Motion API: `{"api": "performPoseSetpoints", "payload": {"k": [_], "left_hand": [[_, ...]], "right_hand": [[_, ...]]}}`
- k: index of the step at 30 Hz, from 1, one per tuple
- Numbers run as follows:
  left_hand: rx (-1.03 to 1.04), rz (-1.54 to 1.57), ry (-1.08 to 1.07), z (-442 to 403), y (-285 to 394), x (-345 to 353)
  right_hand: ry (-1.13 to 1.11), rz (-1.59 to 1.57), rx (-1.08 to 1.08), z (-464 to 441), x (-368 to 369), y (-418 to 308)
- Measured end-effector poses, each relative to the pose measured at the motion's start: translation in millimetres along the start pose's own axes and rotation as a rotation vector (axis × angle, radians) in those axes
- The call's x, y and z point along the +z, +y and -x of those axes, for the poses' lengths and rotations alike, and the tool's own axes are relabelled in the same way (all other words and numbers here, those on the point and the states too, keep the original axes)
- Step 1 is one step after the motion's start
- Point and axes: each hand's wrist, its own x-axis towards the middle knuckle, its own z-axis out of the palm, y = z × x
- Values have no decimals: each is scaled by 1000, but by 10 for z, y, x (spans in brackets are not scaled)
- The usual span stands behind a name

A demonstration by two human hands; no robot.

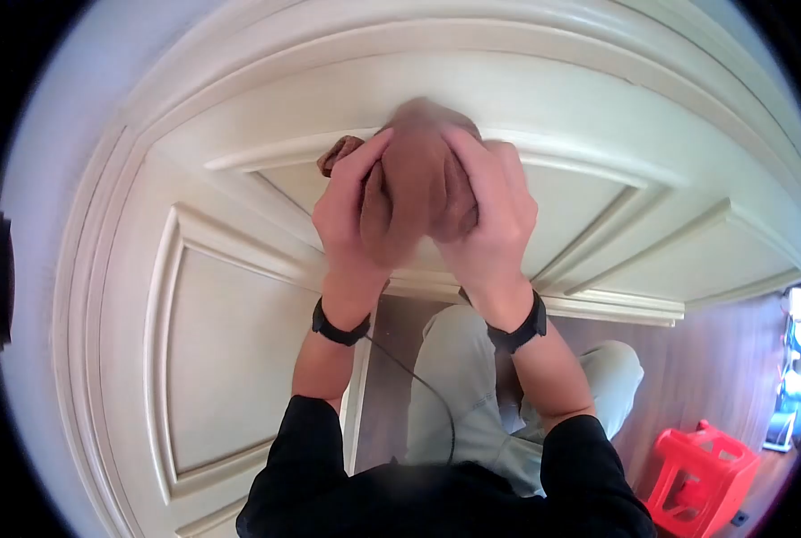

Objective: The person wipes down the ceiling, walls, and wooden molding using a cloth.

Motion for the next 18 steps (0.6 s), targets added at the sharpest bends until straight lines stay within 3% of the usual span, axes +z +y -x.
{"api": "performPoseSetpoints", "payload": {"k": [4,8,11,15,18], "left_hand": [[-40,-111,26,10,-116,-109],[-210,-53,-32,3,-197,-239],[-240,-71,-52,-111,-157,-320],[-109,-332,-109,-115,-325,-553],[-187,-324,-147,-79,-386,-724]], "right_hand": [[-148,-27,117,-64,54,-136],[-227,-77,208,-151,150,-245],[-219,-150,231,-210,208,-345],[-298,-98,176,-191,488,-450],[-329,-78,213,-150,644,-516]]}}
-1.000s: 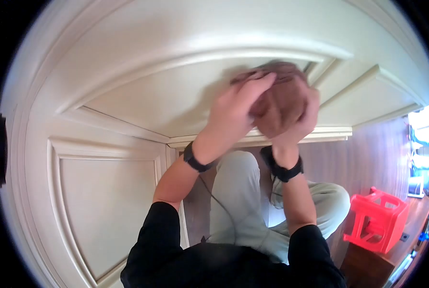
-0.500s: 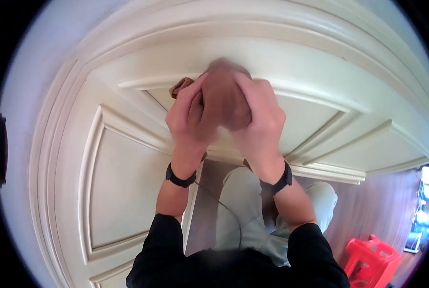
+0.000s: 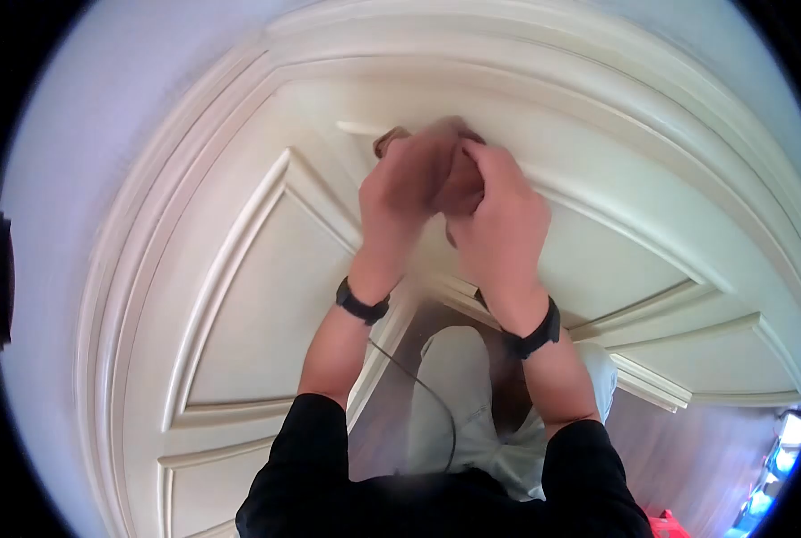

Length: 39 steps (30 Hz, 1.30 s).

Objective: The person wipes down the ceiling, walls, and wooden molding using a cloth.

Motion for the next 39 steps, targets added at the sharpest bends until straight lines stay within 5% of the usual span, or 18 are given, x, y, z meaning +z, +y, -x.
{"api": "performPoseSetpoints", "payload": {"k": [6,10,13,16,21,23,29,30,39], "left_hand": [[-261,131,1,74,-110,-254],[-234,-142,125,273,-2,-650],[-195,-350,194,555,312,-1221],[-169,-539,261,848,638,-1818],[-465,-871,367,1583,889,-2709],[-522,-827,374,1791,908,-2962],[-524,-1139,154,1453,881,-2657],[-697,-997,47,1231,927,-2636],[-398,-843,200,1262,409,-2238]], "right_hand": [[-116,-132,-13,-52,240,-55],[-88,-288,-202,79,435,-228],[-304,-439,-104,296,488,-574],[-309,-696,-355,460,773,-1026],[-537,-856,-546,838,1014,-2076],[-460,-876,-563,1033,1078,-2292],[-567,-849,-445,936,1058,-2141],[-558,-844,-423,886,1077,-2080],[-626,-805,-233,573,1115,-1516]]}}
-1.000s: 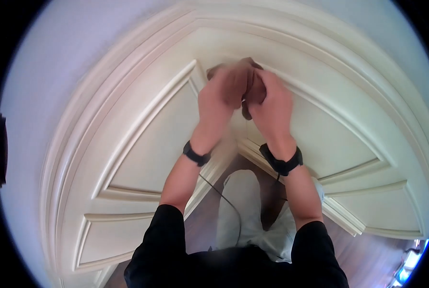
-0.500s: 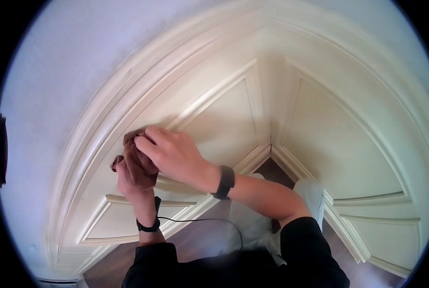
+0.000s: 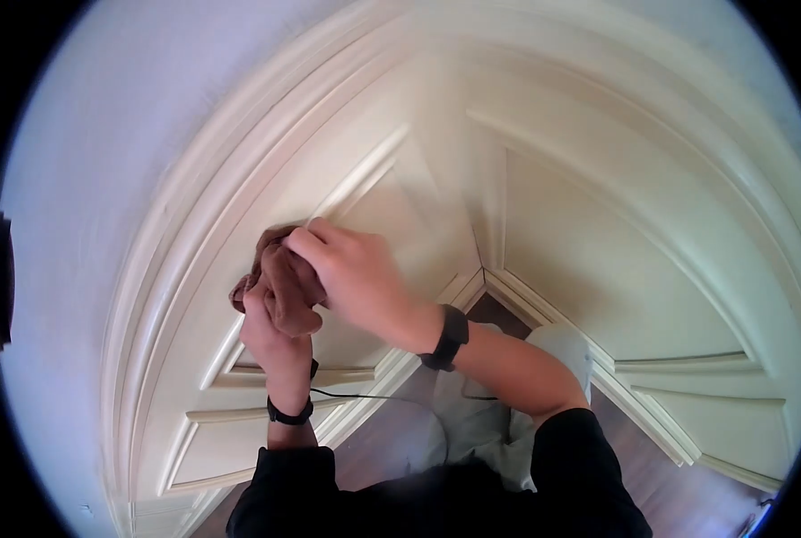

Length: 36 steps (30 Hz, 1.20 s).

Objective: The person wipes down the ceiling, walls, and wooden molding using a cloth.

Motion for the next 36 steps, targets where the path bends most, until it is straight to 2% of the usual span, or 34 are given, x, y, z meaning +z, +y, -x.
{"api": "performPoseSetpoints", "payload": {"k": [5,9,13,15,17,19,21,22,24,26,27,29,30,32,35,36], "left_hand": [[-79,20,1,-86,155,180],[-63,-42,9,-11,153,101],[-226,-203,-5,157,124,-145],[-404,-180,-46,206,79,-287],[-243,-400,-76,175,138,-343],[-413,-180,46,136,160,-283],[-394,-213,83,96,156,-226],[-211,-354,-31,54,145,-226],[-356,-325,-99,-70,288,-142],[-424,-174,-51,-61,276,32],[-321,-245,-115,-120,293,87],[-192,-173,-119,-278,352,228],[-167,-31,-58,-333,398,304],[-149,-10,-72,-423,489,421],[-101,35,-53,-476,520,588],[-101,41,-55,-473,524,600]], "right_hand": [[64,4,13,-67,-73,179],[40,-45,-74,-90,-17,187],[-73,-134,-157,-68,85,91],[-122,-190,-169,-52,192,11],[-170,-197,-151,-31,196,-33],[-176,-229,-141,-8,250,-12],[-185,-216,-107,-23,199,2],[-188,-207,-93,-38,146,25],[-135,-217,-70,-76,52,116],[-52,-193,-78,-116,-33,256],[-77,-195,-11,-133,-118,279],[-65,-165,88,-167,-261,347],[-79,-213,147,-175,-329,408],[55,-145,65,-200,-355,534],[70,-190,192,-147,-395,647],[98,-190,168,-135,-378,657]]}}
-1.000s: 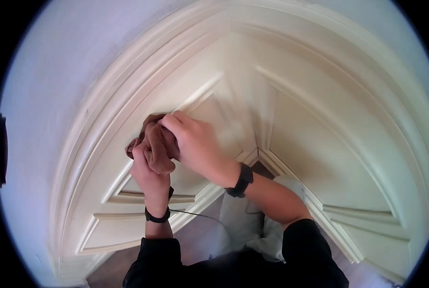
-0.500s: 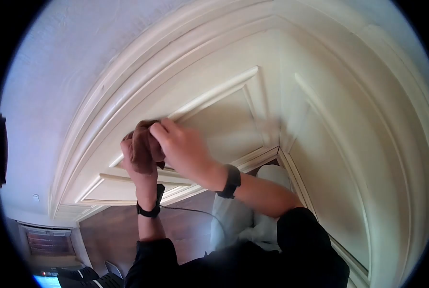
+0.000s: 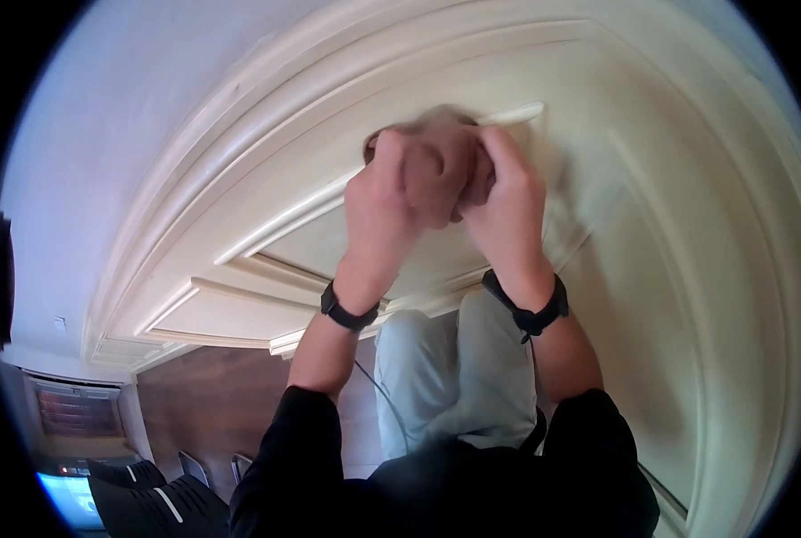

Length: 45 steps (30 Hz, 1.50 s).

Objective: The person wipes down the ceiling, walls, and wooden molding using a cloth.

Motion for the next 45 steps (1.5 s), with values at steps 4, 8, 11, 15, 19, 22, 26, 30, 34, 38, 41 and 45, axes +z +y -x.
{"api": "performPoseSetpoints", "payload": {"k": [4,8,11,15,19,22,26,30,34,38,41,45], "left_hand": [[-10,27,-24,96,7,-55],[-23,32,8,257,-95,-113],[-23,66,76,404,-236,-166],[1,21,167,691,-525,-243],[-19,-117,185,1037,-955,-218],[-55,-133,260,1192,-1000,-134],[-72,-68,297,1307,-1075,-68],[-98,-31,260,1082,-851,37],[-9,55,165,813,-667,297],[26,96,117,793,-616,520],[2,96,5,920,-685,608],[-70,102,-155,1091,-781,686]], "right_hand": [[29,2,-74,66,33,2],[52,48,-167,173,162,-23],[49,61,-221,266,319,-10],[32,63,-313,470,618,120],[-60,70,-381,629,868,202],[-106,42,-396,765,993,267],[-131,122,-375,833,1005,338],[-108,63,-345,683,790,337],[-23,135,-177,572,471,538],[15,105,-62,614,346,790],[-2,43,-52,717,350,932],[-32,57,33,872,340,1092]]}}
